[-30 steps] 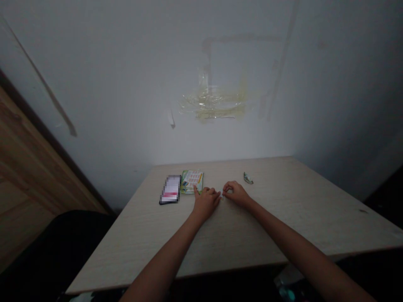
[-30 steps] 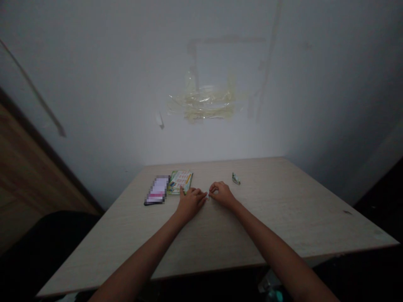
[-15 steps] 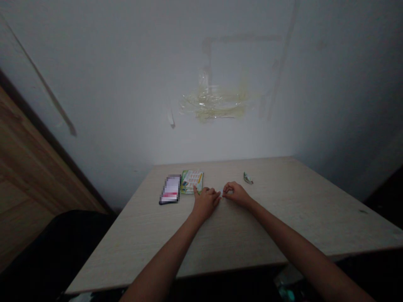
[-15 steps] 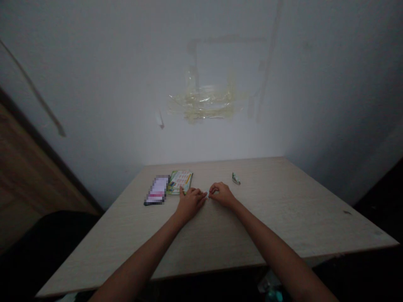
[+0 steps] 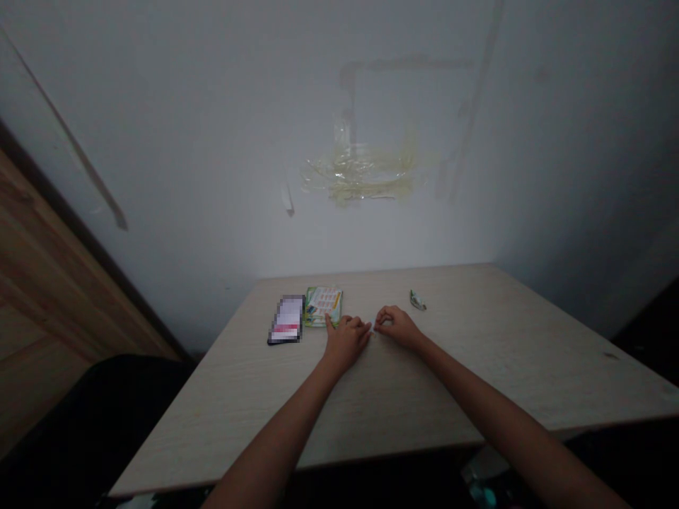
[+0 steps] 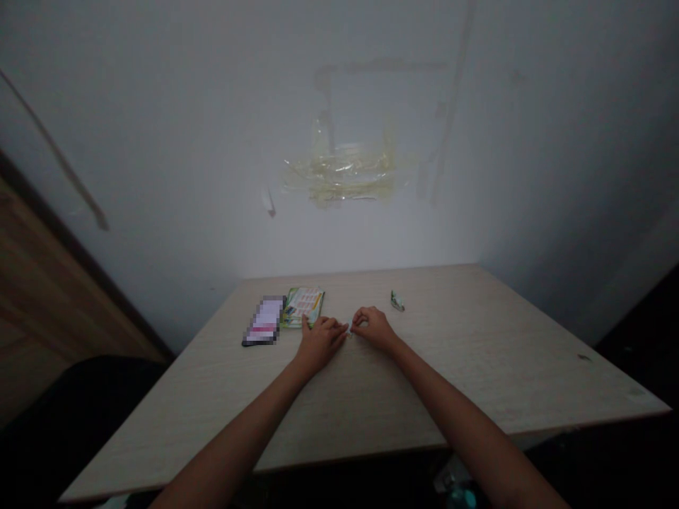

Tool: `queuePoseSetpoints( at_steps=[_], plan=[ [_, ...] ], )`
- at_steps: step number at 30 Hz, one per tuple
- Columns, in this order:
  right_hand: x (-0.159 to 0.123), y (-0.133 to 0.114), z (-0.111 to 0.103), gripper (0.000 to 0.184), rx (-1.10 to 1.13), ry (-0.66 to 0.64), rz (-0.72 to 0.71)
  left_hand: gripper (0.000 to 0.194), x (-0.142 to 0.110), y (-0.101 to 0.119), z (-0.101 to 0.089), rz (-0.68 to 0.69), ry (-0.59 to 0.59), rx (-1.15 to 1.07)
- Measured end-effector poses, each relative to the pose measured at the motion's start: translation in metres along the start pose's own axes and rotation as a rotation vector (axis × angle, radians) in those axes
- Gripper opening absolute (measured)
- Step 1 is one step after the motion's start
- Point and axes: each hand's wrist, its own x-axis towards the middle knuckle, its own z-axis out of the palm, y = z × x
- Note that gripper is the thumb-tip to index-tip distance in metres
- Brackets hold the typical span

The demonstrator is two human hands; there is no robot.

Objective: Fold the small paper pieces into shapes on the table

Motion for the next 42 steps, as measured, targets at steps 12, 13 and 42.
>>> queuePoseSetpoints(
  at_steps=[12, 13, 42],
  plan=[
    [0.0008, -0.0006, -0.0032, 0.012, 0.003, -0.051, -0.063, 0.029, 0.0009, -0.0004, 0.0007, 0.001, 0.025, 0.004],
    [0.0008, -0.0009, -0.0038, 0.013, 0.006, -0.054, -0.063, 0.029, 0.0009, -0.0003, 0.0004, 0.001, 0.026, 0.008],
    [-0.0015, -0.0016, -0.0029, 0.026, 0.365, -0.068, 0.093, 0.029, 0.0008, -0.0014, 0.0007, 0.001, 0.012, -0.022]
  ],
)
